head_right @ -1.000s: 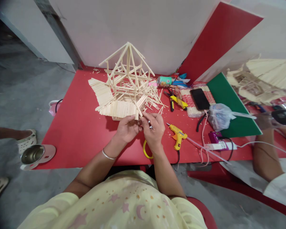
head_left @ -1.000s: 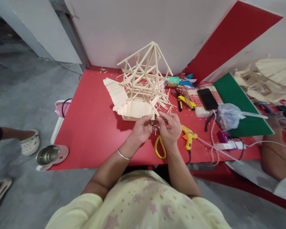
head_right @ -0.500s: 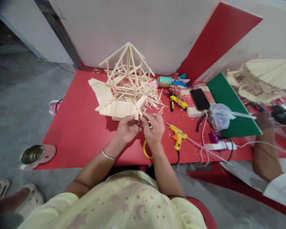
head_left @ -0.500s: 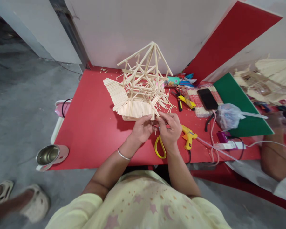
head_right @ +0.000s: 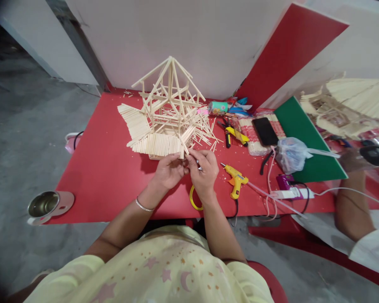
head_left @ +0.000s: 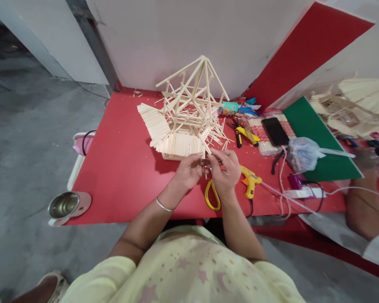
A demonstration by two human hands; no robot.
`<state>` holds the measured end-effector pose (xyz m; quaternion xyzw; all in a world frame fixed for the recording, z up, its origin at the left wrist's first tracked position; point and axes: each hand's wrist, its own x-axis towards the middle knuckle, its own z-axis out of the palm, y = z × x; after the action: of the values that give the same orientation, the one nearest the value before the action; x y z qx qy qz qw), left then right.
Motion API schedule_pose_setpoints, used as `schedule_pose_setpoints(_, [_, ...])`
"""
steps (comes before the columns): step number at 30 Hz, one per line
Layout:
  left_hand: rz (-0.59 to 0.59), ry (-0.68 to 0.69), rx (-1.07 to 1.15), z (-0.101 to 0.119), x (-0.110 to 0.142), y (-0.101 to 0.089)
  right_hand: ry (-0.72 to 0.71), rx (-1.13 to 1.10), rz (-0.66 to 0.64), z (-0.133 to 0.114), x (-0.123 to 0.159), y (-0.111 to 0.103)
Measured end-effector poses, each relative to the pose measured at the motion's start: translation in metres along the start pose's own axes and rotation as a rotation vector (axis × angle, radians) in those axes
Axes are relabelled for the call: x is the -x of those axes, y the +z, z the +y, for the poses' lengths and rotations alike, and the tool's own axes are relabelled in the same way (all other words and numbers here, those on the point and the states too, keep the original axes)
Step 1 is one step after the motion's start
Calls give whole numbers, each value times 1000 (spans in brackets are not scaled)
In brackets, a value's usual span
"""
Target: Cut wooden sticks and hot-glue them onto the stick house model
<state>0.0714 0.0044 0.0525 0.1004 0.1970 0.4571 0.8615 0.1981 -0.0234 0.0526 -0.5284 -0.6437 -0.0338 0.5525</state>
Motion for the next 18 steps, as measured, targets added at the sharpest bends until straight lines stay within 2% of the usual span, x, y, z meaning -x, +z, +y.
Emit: schedule_pose_setpoints(18, [-1,-37,11,-6,-7,-2,-6,33,-7,-1,-1,0])
